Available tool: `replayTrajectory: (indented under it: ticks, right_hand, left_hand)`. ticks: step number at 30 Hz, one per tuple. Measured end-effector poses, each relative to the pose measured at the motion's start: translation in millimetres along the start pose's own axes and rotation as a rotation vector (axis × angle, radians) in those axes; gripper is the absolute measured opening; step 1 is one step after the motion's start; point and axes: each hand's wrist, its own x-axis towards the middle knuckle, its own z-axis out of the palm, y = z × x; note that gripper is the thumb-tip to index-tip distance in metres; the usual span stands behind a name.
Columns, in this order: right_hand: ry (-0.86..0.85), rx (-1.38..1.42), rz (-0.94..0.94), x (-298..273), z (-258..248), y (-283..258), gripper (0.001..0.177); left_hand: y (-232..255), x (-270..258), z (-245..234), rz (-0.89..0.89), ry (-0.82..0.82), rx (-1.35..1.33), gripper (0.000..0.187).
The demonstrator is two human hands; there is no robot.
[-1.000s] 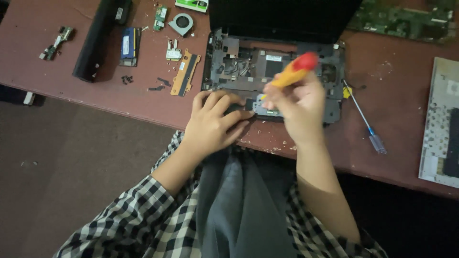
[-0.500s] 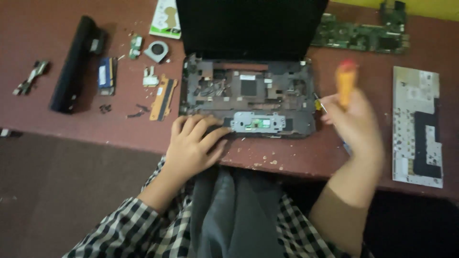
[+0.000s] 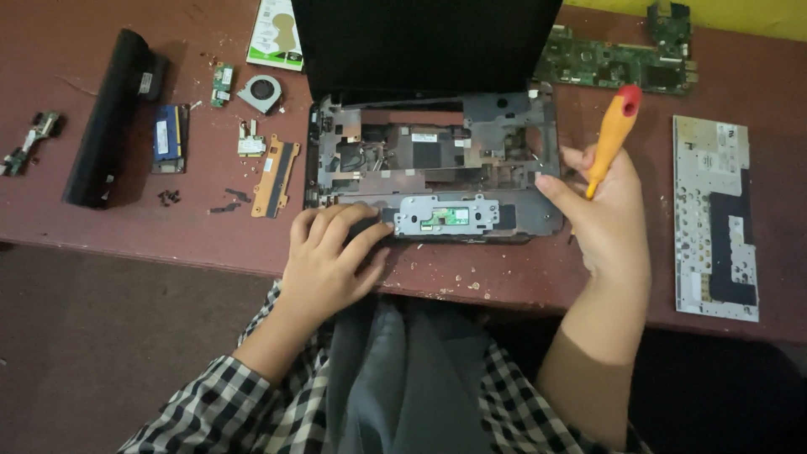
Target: Disassembling and reassembling a laptop, including removing screws and the motherboard.
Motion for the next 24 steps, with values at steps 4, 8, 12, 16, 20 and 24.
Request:
replayTrajectory:
  ticks: [4, 8, 12, 16, 20, 24]
  right_hand:
    - [-0.093, 0.239, 0.028, 9, -18, 43, 0.041]
    - [-0.057, 0.301, 0.056, -21, -18, -15, 0.033]
    - [0.299, 0.235, -0.171, -32, -69, 17, 0.050]
    - [0.330, 0.253, -0.433, -38, -97, 23, 0.050]
    - [0.474, 0.345, -0.376, -40, -110, 24, 0.031]
    - [0.563, 0.331, -0.449, -34, -114, 28, 0.017]
  left_hand:
    - [-2, -3, 2, 0.017, 0.044, 0.012, 0.035]
    - [2, -1, -12, 0.022, -0.020, 0.052, 0.036]
    - [-1, -8, -9, 0.012, 0.032, 0.056, 0.043]
    - [1, -4, -9, 0.016, 0.021, 0.106, 0.043]
    - [4, -1, -12, -0.009, -0.016, 0.115, 0.041]
    - [4, 3, -15, 0.011, 0.005, 0.142, 0.036]
